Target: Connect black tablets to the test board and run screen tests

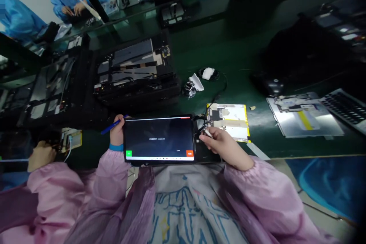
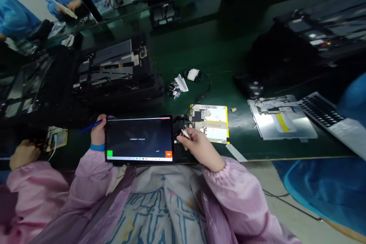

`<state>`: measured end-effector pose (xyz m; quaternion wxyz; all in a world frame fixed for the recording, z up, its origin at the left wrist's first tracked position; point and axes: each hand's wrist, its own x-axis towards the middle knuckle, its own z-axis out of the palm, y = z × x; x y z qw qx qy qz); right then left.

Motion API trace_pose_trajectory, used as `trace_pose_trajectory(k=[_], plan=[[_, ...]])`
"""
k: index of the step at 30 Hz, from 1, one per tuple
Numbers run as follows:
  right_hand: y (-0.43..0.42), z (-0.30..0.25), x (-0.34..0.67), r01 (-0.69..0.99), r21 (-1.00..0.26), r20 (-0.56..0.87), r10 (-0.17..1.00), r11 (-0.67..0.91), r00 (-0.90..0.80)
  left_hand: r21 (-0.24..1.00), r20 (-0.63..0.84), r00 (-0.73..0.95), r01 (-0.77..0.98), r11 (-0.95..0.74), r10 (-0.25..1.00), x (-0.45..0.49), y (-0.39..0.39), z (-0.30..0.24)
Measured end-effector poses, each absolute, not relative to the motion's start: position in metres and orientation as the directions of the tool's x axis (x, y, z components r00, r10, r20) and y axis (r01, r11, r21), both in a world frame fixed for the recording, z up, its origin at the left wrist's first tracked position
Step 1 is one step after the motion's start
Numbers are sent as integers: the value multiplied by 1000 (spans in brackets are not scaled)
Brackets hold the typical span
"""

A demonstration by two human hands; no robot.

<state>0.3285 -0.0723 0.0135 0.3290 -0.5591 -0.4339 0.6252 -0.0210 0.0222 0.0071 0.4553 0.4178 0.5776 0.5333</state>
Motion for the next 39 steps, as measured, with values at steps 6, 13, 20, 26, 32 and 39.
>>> trace_pose_trajectory(k=[6,13,20,26,32,39], plan=[[-64,-2,325,153,-942,-309,950,-300,-41,996,-44,-220,64,59,975,-24,25,4],[-64,-2,327,185,-942,-301,949,-281,-93,998,-64,-234,-2,66,970,-21,24,5],[-64,-3,323,147,-930,-353,930,-337,-102,1000,-28,-224,-8,27,974,-12,22,10],[-67,-10,315,53,-915,-404,913,-401,-62,999,-7,-195,-37,0,981,-12,21,12],[-72,-15,313,48,-917,-398,917,-397,-26,999,-28,-200,-32,21,979,-11,21,11],[-82,-11,316,28,-935,-352,936,-352,22,994,-78,-164,-87,64,983,-9,13,9]])
